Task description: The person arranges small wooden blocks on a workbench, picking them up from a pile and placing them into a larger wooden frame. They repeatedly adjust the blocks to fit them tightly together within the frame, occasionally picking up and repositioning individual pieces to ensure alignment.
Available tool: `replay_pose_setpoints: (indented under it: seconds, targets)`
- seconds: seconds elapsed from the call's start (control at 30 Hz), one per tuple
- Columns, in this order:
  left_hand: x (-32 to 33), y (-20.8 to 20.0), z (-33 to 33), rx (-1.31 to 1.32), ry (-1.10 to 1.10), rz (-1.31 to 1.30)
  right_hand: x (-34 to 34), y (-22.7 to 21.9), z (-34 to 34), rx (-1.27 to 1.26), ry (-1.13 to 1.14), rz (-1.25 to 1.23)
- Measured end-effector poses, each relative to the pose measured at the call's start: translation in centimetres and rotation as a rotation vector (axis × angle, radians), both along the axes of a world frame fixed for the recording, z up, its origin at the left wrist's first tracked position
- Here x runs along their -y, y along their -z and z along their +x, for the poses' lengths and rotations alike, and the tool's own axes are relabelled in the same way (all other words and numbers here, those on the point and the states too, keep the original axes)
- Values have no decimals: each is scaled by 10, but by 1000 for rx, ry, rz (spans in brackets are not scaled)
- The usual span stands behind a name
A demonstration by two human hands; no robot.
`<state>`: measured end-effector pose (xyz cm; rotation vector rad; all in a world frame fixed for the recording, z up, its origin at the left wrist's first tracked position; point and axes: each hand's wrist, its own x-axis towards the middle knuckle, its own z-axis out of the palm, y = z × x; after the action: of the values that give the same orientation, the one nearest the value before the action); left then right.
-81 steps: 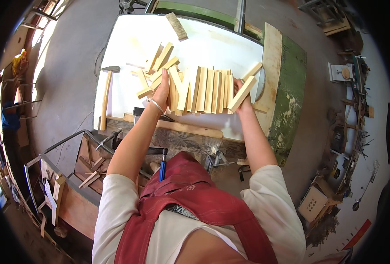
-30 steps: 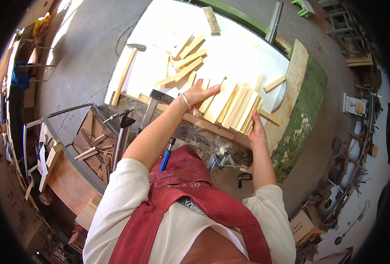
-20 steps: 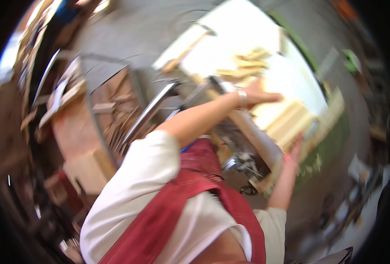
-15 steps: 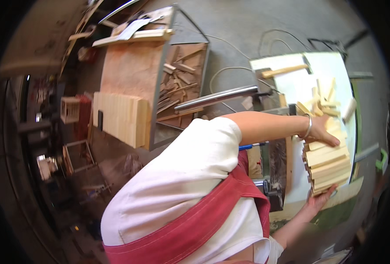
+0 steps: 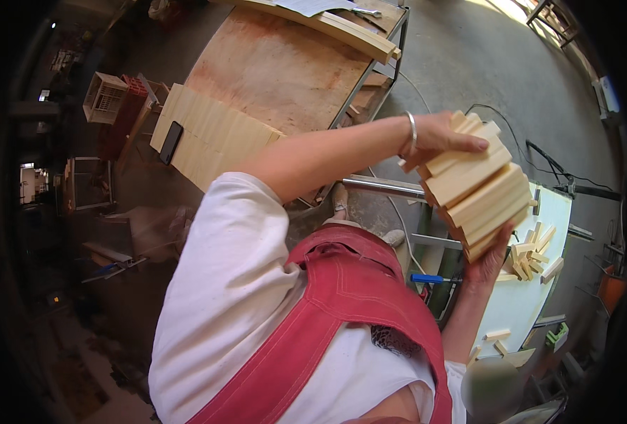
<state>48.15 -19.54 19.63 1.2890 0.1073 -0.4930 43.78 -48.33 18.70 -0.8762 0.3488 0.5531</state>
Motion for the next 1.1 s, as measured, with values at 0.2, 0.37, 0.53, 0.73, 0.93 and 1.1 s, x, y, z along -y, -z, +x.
replay_pose_setpoints:
  seconds: [0.2, 0.37, 0.53, 0.73, 0.93, 1.1]
  targets:
    - [-201, 1, -77, -101, -172, -6, -214, 11, -11, -21, -249, -23]
    - [-323, 30, -125, -223, -255, 46, -345, 51, -30, -24, -386, -30]
    - [-389, 73, -146, -329, -292, 50, -415, 88, -45, -83, -419, -4]
    - [-420, 113, -155, -371, -251, -15, -443, 117, -57, -68, -438, -68]
    - [-433, 163, -157, -341, -218, -62, -452, 132, -64, -108, -430, -89]
    - [-436, 153, -164, -378, -222, 81, -449, 146, -70, -72, -459, -111]
